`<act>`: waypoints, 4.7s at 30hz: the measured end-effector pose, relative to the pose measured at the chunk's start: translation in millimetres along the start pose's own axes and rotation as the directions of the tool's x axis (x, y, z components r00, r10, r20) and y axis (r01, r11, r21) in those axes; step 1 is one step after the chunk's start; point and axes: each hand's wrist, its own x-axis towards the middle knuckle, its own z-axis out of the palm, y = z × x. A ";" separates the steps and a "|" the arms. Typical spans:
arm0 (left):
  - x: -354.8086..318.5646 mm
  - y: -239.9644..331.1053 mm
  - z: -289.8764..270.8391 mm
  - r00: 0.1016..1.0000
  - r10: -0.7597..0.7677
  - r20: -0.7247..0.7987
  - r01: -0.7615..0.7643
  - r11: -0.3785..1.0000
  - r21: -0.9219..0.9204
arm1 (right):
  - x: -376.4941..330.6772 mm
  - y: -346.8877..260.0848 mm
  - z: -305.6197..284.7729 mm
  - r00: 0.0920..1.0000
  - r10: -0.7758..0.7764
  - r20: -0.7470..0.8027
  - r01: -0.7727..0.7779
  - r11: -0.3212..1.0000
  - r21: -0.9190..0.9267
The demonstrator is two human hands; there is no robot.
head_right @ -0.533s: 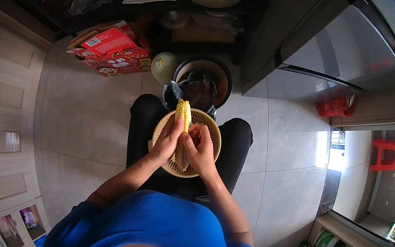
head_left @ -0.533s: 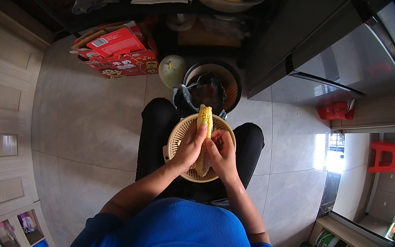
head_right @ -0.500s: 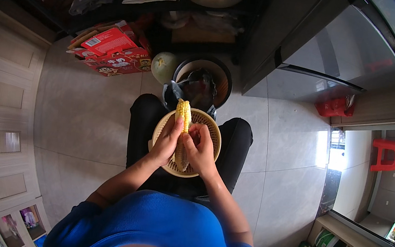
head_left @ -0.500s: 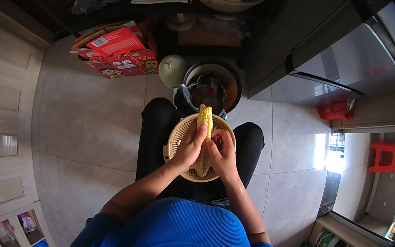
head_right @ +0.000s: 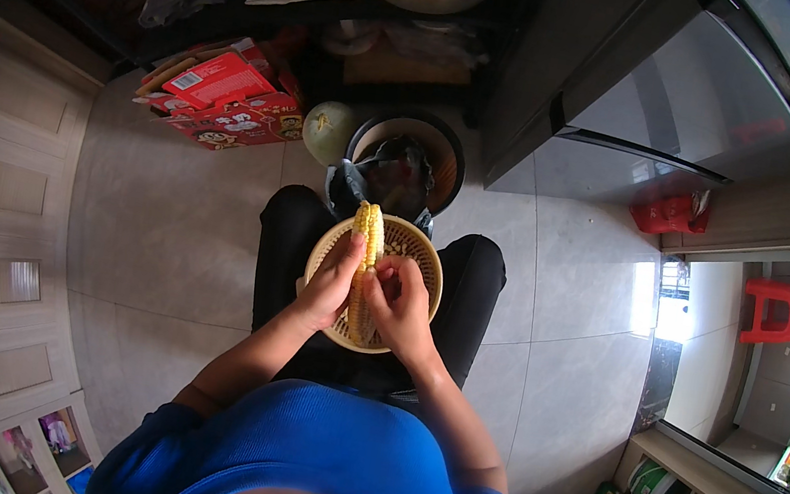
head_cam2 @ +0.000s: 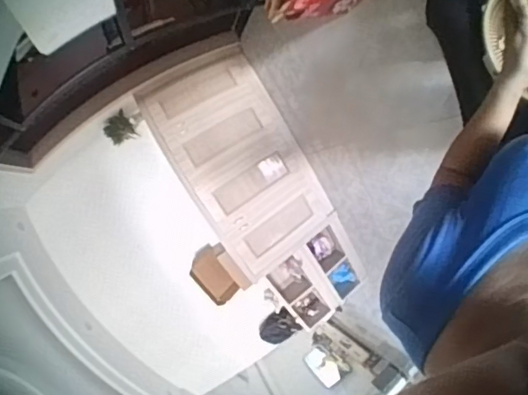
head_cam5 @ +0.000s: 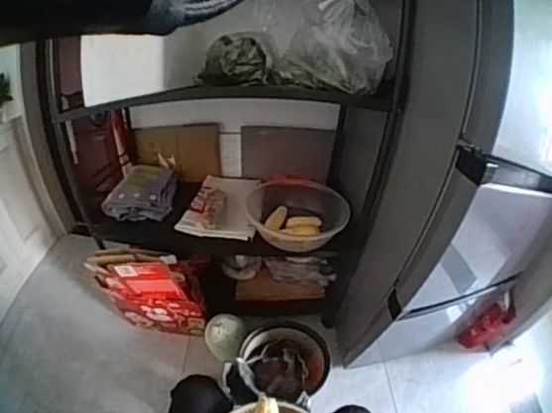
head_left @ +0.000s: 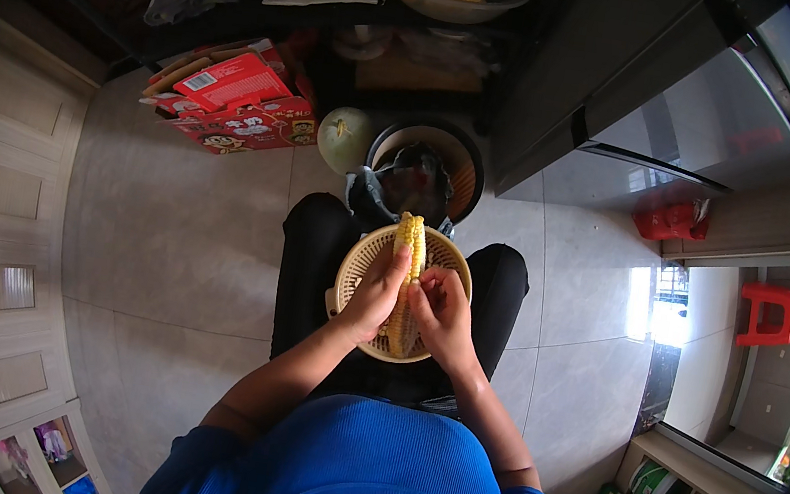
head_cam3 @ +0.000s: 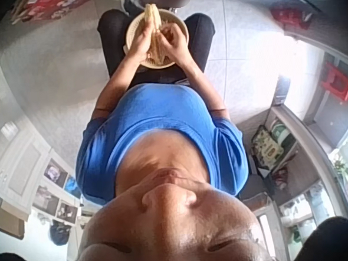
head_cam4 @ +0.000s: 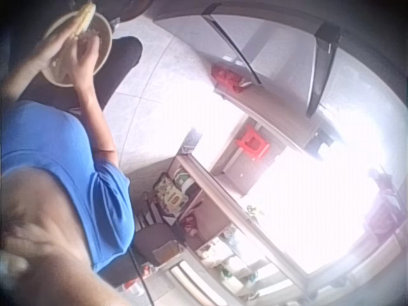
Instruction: The person sits on the floor and removes corn kernels from a cob by hand, placing them into a woven basket held on their lap. The person rotates the cob and continues to strip kernels until the cob is mostly bare.
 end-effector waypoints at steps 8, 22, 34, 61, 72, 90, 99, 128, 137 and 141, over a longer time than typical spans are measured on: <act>-1.3 -1.5 -1.4 0.997 0.037 -0.064 -0.032 0.996 0.078 | -1.2 -4.9 -2.1 0.997 0.068 -0.020 -0.065 0.992 0.111; -4.2 -7.9 6.5 0.988 0.124 -0.091 -0.102 0.971 0.214 | -2.7 4.6 4.4 0.986 0.160 -0.050 -0.146 0.964 0.220; -10.6 -5.5 9.3 0.977 0.195 -0.084 -0.153 0.922 0.357 | 0.3 -0.7 -1.5 0.989 0.143 -0.040 -0.133 0.972 0.191; -10.3 -14.3 6.8 0.998 -0.021 -0.052 0.023 0.999 0.044 | -1.2 -3.7 -7.1 0.991 -0.111 -0.073 0.083 0.945 -0.315; -19.7 3.0 -10.6 0.933 -0.359 -0.001 0.349 0.907 -0.235 | -12.8 9.4 -24.8 0.997 -0.043 0.061 0.055 0.975 -0.214; -17.8 -6.2 -9.3 0.995 0.017 -0.098 -0.015 1.000 0.016 | 10.1 4.7 13.3 0.988 0.148 -0.038 -0.143 0.984 0.110; -18.2 -6.3 -1.0 0.982 0.097 -0.165 -0.067 0.982 0.179 | 6.4 5.1 15.2 0.991 0.094 -0.094 -0.094 0.996 0.009; -25.1 -3.6 -5.4 0.982 -0.158 -0.104 0.147 0.983 -0.112 | -9.9 2.0 -13.9 0.997 -0.069 0.036 0.077 0.952 -0.298; -19.9 8.4 -49.2 0.989 -0.100 -0.110 0.091 0.992 -0.083 | -12.3 27.0 -19.7 0.944 -0.148 0.294 0.287 0.808 -0.515; -30.9 14.6 -69.9 0.987 -0.093 -0.131 0.086 0.994 -0.061 | 7.9 28.7 -17.2 0.903 -0.426 0.059 0.344 0.632 -0.695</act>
